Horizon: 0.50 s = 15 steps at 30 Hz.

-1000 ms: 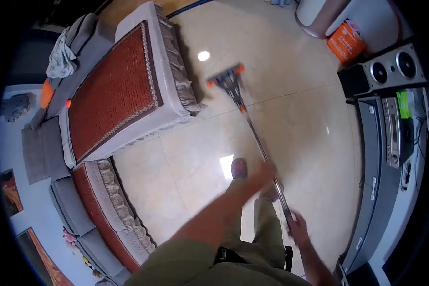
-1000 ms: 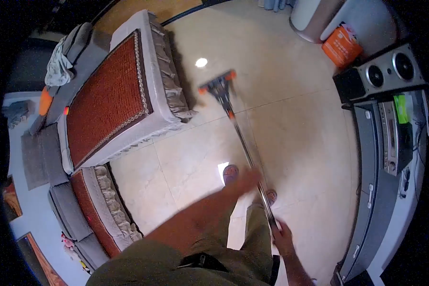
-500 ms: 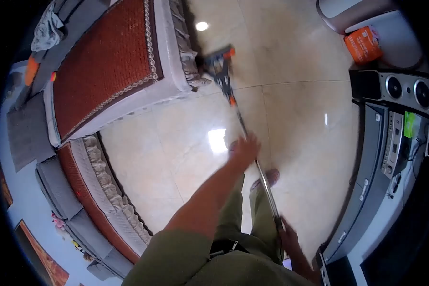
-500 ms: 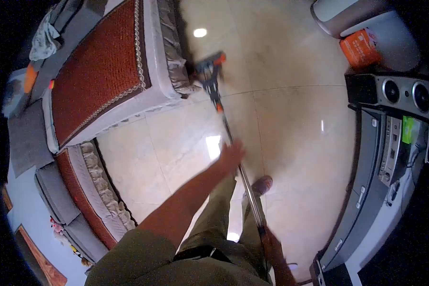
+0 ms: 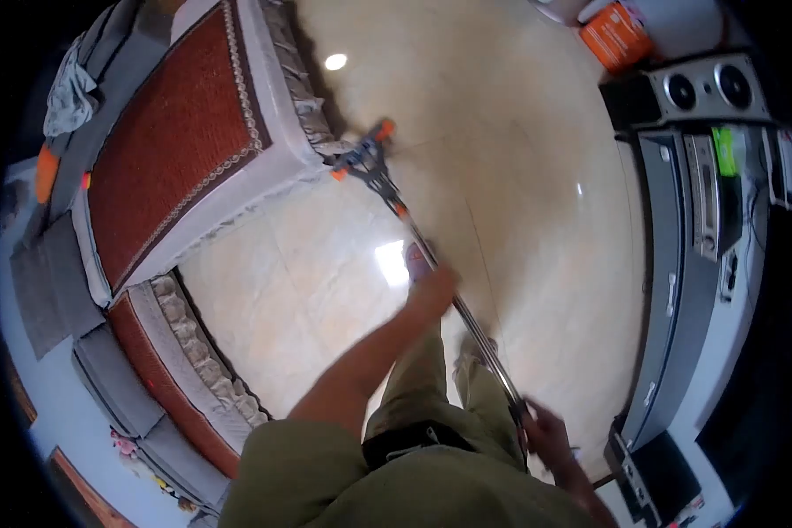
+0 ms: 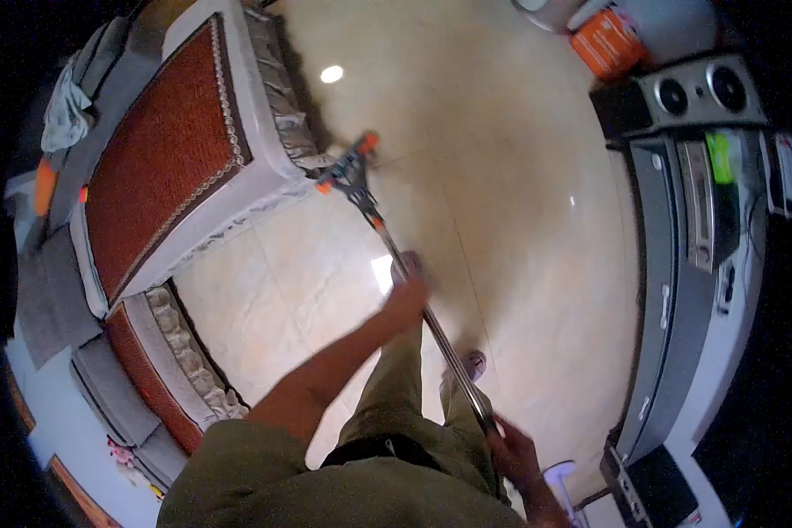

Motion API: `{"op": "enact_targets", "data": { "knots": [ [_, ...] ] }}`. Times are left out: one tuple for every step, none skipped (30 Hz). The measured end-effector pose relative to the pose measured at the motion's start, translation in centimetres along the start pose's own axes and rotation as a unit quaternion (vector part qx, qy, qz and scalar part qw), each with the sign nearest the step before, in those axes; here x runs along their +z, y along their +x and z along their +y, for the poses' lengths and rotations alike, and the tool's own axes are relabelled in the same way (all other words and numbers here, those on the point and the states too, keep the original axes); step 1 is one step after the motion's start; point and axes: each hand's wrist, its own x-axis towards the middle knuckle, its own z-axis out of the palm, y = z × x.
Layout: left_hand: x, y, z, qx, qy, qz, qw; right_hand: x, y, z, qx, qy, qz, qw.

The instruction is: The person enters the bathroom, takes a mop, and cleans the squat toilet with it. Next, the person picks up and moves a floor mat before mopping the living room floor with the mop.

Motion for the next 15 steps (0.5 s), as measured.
{"op": "enact_targets", "data": {
  "knots": [
    [-3.1, 0.5, -0.7, -0.077, -0.070, -0.049, 0.993, 0.6, 1.4, -1.3, -0.081, -0.023, -0.011, 0.996],
    [-6.2, 0.0, -0.1, -0.104, -0.075, -0.067, 0.989, 0.9, 2.6, -2.0, -0.164, -0.045, -0.021, 0.985],
    [-6.4, -0.7, -0.4, -0.079, -0.032, -0.062, 0.994, 0.4, 2.2, -2.7, -0.153, 0.032, -0.059, 0.986],
    [-6.7, -1.3, 0.2, -0.083, -0.041, -0.046, 0.995, -0.3, 1.1, -2.4, -0.143, 0.106, -0.099, 0.979],
    [-7.0, -2.0, 1.2, -0.093, -0.012, -0.073, 0.993, -0.6, 0.9, 0.0, -0.146, 0.116, -0.099, 0.977],
    [-6.9, -2.7, 2.6, -0.101, 0.017, -0.097, 0.990, -0.8, 1.2, 2.9, -0.142, 0.155, -0.127, 0.969],
    [-5.7, -3.4, 4.0, -0.094, 0.025, -0.095, 0.991, -1.0, 1.4, 5.9, -0.141, 0.191, -0.156, 0.959],
    [-4.1, -4.1, 5.1, -0.114, 0.055, -0.119, 0.985, -1.0, 1.4, 9.2, -0.152, 0.141, -0.105, 0.973],
    [-2.1, -4.8, 6.6, -0.135, 0.087, -0.142, 0.977, -1.4, 1.0, 12.1, -0.159, 0.166, -0.106, 0.967],
    [0.0, -5.4, 8.5, -0.134, 0.099, -0.138, 0.976, -2.1, 0.8, 15.2, -0.166, 0.190, -0.111, 0.961],
    [2.6, -6.5, 10.7, -0.127, 0.116, -0.133, 0.976, -3.4, 1.0, 19.3, -0.194, 0.156, -0.082, 0.965],
    [5.7, -7.7, 13.3, -0.119, 0.129, -0.133, 0.975, -5.1, 0.8, 23.5, -0.215, 0.123, -0.050, 0.967],
    [10.5, -8.2, 15.5, -0.118, 0.075, -0.144, 0.980, -7.0, -1.6, 25.7, -0.202, 0.184, -0.029, 0.961],
    [16.7, -7.9, 17.3, -0.089, 0.119, -0.211, 0.966, -10.1, -4.0, 28.5, -0.199, 0.205, -0.038, 0.958],
    [19.5, -10.8, 22.9, 0.004, 0.088, -0.080, 0.993, -13.2, -6.1, 32.9, -0.129, 0.216, 0.019, 0.968]
  ]
}}
